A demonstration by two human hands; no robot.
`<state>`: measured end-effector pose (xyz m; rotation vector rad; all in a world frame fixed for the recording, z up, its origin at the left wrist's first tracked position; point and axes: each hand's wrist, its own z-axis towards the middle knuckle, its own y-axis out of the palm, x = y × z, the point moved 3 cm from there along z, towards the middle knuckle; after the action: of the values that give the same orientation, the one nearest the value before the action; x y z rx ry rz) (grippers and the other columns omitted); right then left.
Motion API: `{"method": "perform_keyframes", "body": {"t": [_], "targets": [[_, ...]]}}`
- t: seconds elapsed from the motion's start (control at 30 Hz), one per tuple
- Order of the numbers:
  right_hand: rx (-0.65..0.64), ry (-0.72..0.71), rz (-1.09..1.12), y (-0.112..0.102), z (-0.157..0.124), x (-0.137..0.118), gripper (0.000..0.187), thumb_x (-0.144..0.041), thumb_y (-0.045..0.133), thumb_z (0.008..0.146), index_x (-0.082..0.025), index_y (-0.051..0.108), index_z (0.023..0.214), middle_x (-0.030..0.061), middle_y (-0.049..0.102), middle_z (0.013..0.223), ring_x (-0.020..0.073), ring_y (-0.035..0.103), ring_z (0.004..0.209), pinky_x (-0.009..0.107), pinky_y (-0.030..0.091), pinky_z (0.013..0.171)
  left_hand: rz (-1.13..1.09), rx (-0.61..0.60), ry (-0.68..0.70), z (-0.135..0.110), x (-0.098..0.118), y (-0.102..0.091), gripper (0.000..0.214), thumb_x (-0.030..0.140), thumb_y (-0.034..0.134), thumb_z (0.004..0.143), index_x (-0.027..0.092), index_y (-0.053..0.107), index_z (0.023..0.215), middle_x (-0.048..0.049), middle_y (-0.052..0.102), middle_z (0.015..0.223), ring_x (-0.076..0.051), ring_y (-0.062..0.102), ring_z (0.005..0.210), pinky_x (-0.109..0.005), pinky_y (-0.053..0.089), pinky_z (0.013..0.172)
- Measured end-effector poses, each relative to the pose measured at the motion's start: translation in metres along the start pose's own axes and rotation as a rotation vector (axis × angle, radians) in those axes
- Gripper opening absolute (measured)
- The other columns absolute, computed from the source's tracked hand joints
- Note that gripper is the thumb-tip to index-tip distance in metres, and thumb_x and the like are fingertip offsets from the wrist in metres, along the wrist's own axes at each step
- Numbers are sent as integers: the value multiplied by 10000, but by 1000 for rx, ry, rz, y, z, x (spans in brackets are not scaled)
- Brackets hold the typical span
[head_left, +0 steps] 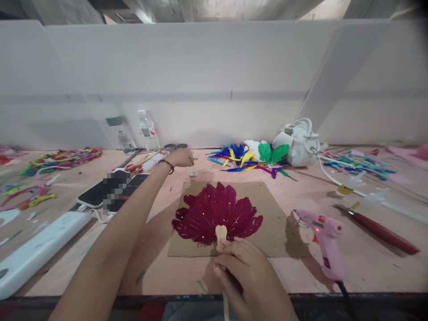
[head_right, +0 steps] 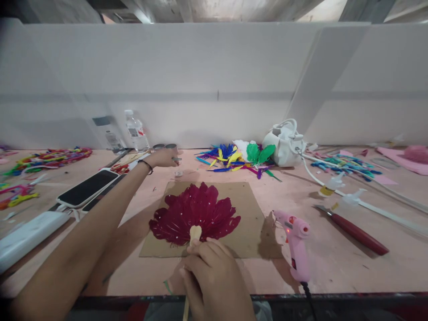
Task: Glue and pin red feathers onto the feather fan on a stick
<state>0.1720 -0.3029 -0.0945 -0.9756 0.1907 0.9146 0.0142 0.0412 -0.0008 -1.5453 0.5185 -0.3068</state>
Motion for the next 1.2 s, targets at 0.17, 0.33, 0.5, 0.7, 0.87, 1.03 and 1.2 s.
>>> {"method": "perform_keyframes", "body": {"t": [0.17,0.33,0.5,0.7,0.87,1.03,1.2], "targets": [[-14,12,19,0,-1,0,233,-106,558,968,-244,726,1052,50,755,1091,227,696,1056,405,555,968,-82,29,23,1,-9,-2,236,343,711,757,200,812,916,-58,801,1005,-201,693,899,-237,457,747],[3,16,36,1,-1,0,246,-98,563,960,-249,727,1063,40,753,1103,224,694,1048,417,546,982,-152,56,48,-4,-8,-5,255,428,718,745,175,750,727,-55,726,751,-191,610,701,-274,381,647],[32,21,29,-1,-1,-1,224,-96,581,949,-250,724,1027,33,756,1107,217,701,1041,412,547,987,-269,45,148,-11,5,-16,287,400,657,820,162,734,680,-21,628,614,-148,514,595,-279,323,604],[153,33,33,-9,-4,0,261,-157,590,960,-253,701,1176,56,753,1179,214,712,1096,345,589,944,-488,44,397,-38,62,-29,269,336,689,860,161,812,1023,-36,775,883,-157,635,758,-240,403,659],[444,268,75,-19,-13,15,156,-279,615,1000,-259,724,1111,43,782,1028,183,764,848,246,616,694,-582,46,779,-121,133,-10,144,208,655,948,174,789,907,-14,789,856,-122,680,739,-220,476,718],[458,471,274,-15,-22,26,219,-415,645,1002,-226,712,1089,57,794,950,219,779,806,272,625,675,-245,384,883,-206,164,3,190,164,527,1018,157,716,1000,-79,748,869,-170,687,758,-274,489,592],[400,484,484,-16,-22,25,253,-465,636,1009,-238,746,988,32,781,872,187,750,761,216,589,628,-173,692,939,-233,167,8,239,156,536,1016,98,604,1238,-38,683,755,-171,651,649,-308,461,492]]}}
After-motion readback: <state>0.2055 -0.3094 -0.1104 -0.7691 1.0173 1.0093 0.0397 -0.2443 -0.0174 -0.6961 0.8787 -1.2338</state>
